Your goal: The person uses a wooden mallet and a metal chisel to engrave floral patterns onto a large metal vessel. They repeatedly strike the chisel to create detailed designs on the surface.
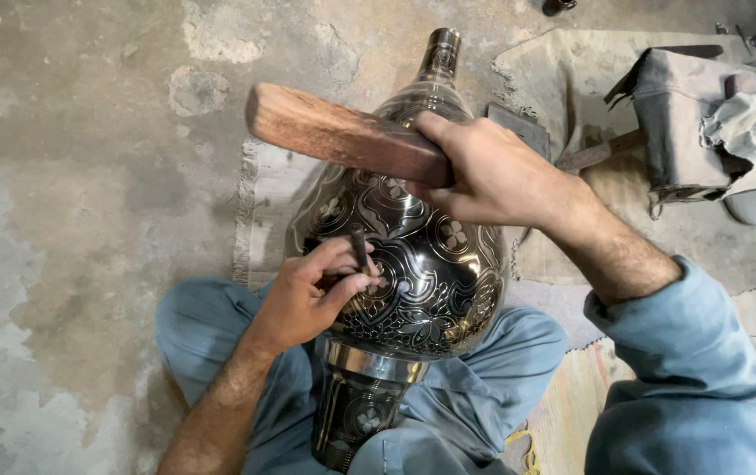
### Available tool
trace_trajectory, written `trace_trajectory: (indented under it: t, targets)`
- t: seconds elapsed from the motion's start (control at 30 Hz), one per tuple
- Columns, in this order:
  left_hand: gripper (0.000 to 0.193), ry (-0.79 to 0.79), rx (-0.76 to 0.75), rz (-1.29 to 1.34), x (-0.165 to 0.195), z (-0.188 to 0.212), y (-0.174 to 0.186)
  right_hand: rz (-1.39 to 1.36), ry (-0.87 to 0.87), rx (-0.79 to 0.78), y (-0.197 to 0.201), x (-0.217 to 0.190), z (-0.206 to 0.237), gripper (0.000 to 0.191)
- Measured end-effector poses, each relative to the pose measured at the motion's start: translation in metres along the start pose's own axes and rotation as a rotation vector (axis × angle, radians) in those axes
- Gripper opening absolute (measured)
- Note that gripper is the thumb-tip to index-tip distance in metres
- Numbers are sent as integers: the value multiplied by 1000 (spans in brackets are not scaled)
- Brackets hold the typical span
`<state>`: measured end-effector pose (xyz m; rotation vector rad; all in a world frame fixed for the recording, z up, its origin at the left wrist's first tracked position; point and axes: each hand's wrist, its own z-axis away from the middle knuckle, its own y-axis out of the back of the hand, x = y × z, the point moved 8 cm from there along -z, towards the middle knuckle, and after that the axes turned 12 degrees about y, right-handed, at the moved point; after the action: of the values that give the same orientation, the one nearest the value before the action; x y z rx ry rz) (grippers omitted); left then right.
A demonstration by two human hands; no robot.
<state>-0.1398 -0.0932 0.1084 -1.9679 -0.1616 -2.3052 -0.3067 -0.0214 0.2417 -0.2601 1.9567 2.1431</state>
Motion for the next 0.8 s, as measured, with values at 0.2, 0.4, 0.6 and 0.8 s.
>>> trace_trajectory:
  t: [0.2,0.4,0.6,0.8]
  targets:
    - [38,-47,6,43,-1,6,-3,171,-21,-151,-8,-2,6,38]
    - [37,2,10,96,-6,5,-2,124,-3,-136,0,-11,-4,43]
    - [40,-43,146,60,-3,11,1,134,-5,-81,10,-16,-13,43]
    - [34,-93,265,199,-10,26,0,167,-52,-197,16,-23,-20,33]
